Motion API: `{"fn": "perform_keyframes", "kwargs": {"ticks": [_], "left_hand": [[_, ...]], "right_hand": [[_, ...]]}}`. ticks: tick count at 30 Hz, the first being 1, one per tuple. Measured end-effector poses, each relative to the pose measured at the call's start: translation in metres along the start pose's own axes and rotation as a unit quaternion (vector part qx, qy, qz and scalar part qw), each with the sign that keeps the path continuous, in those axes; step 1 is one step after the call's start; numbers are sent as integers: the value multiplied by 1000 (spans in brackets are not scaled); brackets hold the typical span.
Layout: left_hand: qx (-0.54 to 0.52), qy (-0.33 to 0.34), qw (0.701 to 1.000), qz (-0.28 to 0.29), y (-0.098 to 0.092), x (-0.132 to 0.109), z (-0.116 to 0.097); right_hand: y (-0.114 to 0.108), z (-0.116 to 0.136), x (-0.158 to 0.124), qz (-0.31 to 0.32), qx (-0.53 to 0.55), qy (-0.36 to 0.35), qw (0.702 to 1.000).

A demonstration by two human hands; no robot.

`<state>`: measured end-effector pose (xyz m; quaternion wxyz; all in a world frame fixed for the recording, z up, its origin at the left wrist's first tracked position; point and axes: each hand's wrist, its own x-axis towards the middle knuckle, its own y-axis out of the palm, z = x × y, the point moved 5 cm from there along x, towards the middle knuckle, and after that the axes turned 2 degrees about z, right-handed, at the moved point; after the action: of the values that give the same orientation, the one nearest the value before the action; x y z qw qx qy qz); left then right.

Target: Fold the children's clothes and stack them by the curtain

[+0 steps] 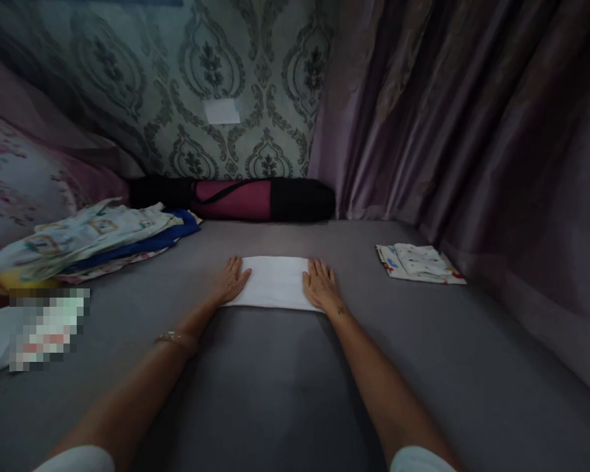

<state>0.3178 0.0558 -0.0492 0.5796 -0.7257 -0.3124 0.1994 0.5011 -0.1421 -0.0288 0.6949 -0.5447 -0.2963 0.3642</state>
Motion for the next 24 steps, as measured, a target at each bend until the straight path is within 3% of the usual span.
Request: {"fn": "perform_keyframes", "kwargs": {"ticks": [10, 16, 24], "left_hand": [[-27, -4, 1000, 6, -4, 2, 4], [-63, -8, 998, -10, -21, -22, 8], [-51, -15, 998, 19, -10, -47, 15]], "right_hand": [[1, -3, 8, 27, 6, 10, 1000], [-16, 16, 8, -51, 3, -54, 997], [11, 21, 3, 20, -13, -32, 999]]}}
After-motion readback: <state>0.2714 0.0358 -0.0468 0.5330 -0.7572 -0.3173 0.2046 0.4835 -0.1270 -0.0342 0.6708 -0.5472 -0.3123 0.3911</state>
